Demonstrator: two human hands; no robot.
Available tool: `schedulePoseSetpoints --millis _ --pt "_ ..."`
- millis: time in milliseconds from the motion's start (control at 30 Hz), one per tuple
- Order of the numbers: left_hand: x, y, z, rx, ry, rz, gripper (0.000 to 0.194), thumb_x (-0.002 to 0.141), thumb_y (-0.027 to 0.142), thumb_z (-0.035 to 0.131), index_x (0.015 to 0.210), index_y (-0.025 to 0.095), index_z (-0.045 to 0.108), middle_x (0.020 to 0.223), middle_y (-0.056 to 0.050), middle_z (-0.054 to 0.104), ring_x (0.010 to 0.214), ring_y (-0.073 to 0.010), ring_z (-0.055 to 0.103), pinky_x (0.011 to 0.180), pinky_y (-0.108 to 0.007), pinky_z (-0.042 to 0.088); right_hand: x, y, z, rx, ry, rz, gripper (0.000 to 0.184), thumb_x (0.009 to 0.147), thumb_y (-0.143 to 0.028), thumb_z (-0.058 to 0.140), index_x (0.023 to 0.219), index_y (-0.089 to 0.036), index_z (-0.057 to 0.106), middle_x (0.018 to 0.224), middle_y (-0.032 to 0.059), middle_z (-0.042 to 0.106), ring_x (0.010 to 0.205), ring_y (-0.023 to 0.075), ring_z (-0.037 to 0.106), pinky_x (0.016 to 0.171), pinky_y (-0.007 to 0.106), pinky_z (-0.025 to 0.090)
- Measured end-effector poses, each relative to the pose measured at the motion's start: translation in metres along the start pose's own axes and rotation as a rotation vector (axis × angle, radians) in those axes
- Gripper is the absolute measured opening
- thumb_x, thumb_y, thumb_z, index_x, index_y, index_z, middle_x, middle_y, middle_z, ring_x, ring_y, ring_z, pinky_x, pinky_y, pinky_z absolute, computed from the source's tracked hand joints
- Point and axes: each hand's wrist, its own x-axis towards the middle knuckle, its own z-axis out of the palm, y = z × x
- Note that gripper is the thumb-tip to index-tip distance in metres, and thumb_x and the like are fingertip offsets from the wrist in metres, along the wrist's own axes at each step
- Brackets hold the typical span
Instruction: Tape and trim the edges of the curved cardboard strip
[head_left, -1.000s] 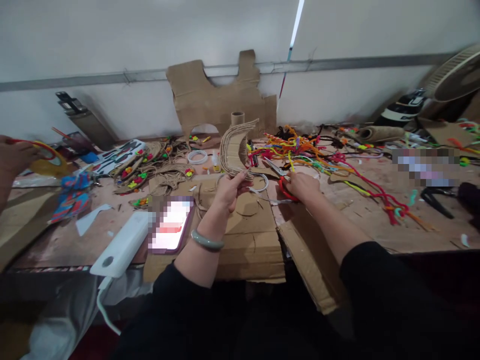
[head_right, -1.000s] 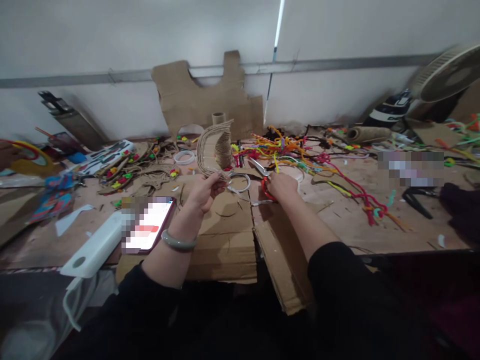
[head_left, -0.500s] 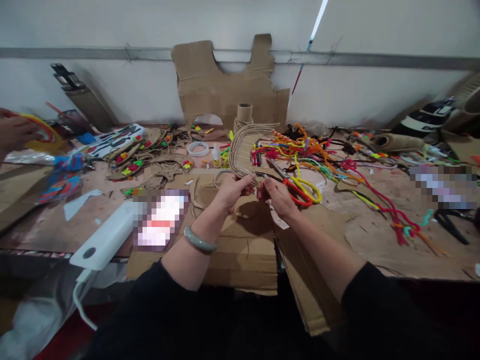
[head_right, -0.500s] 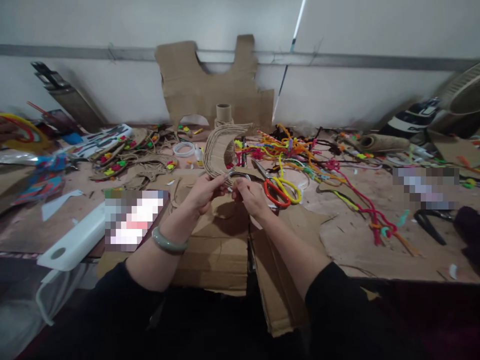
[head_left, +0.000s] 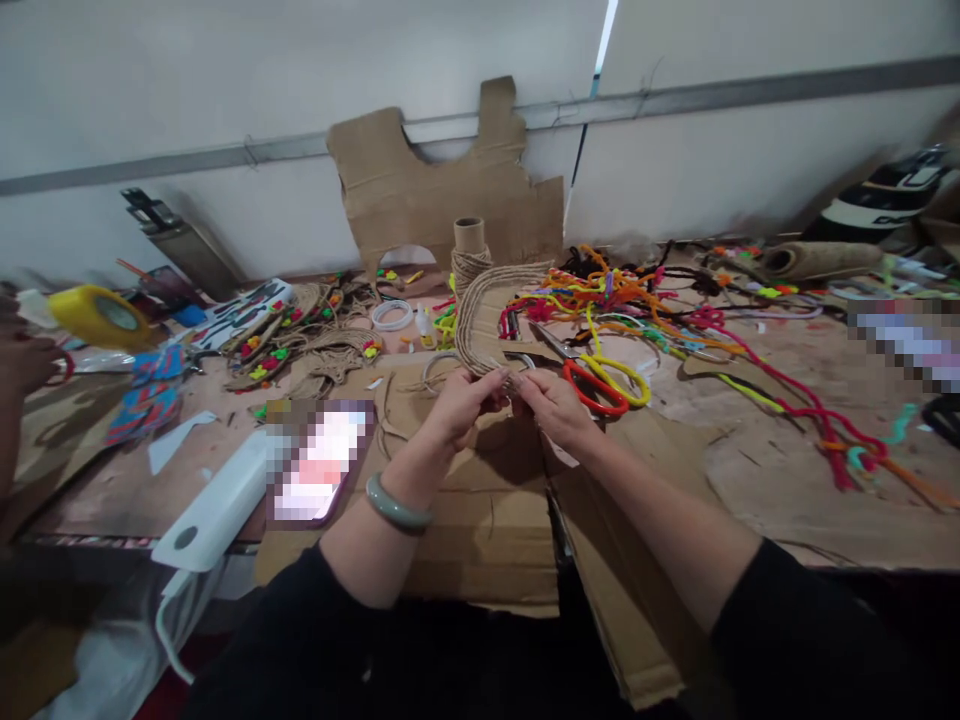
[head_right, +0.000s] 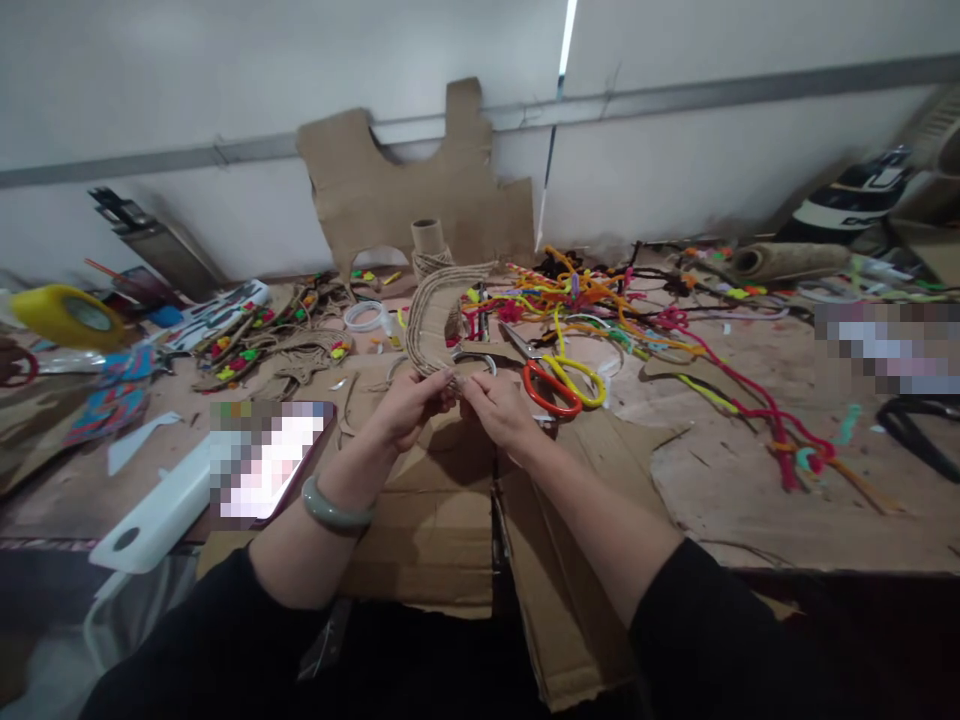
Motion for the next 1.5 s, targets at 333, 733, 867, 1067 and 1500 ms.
schedulePoseSetpoints --millis 333,733,867,1067,1500 --pt "-0.012 -0.003 0.005 0.239 -0.256 -0.096 0.031 0.061 0.040 0.078 0.068 0.012 0.065 0.057 -0.001 0.059 0.048 -0.0087 0.049 0.048 -0.022 0.036 0.005 -0.006 -0.016 0.401 0.252 0.117 0.050 0.069 -0.070 0.060 0.068 -0.021 0.052 0.053 -0.0037 0.051 0.049 0.0096 0.046 0.048 0.023 0.038" --pt "0.000 -0.002 -0.011 0.099 -0.078 0.064 0.041 0.064 0.052 0.076 0.066 0.013 0.063 0.059 0.002 0.054 0.054 -0.0075 0.046 0.052 -0.021 0.036 -0.001 -0.004 -0.009 0.326 0.140 0.162 0.036 0.070 -0.050 0.061 0.053 -0.021 0.049 0.048 -0.0032 0.048 0.046 0.0095 0.044 0.047 0.025 0.035" --pt "0.002 -0.005 -0.014 0.156 -0.091 0.057 0.036 0.068 0.047 0.074 0.066 0.013 0.064 0.059 0.002 0.054 0.053 -0.0069 0.043 0.050 -0.021 0.032 -0.001 -0.004 -0.008 0.375 0.182 0.208 0.036 0.070 -0.051 0.059 0.052 -0.020 0.051 0.047 -0.0010 0.051 0.045 0.0099 0.045 0.047 0.025 0.036" --pt "0.000 -0.002 -0.009 0.067 -0.072 0.051 0.035 0.067 0.047 0.075 0.070 0.014 0.066 0.065 0.000 0.061 0.058 -0.0095 0.051 0.056 -0.022 0.040 -0.004 -0.006 -0.006 0.290 0.050 0.233 0.035 0.070 -0.048 0.059 0.052 -0.020 0.052 0.046 -0.0013 0.051 0.044 0.0102 0.046 0.046 0.025 0.036" --pt "-0.004 0.001 -0.005 0.160 -0.015 0.025 0.026 0.068 0.036 0.075 0.062 0.014 0.061 0.058 0.002 0.056 0.051 -0.0073 0.047 0.048 -0.020 0.035 -0.003 -0.008 -0.003 0.437 0.182 0.230 0.043 0.065 -0.060 0.067 0.068 -0.020 0.053 0.052 -0.0024 0.054 0.047 0.0095 0.048 0.046 0.024 0.038"
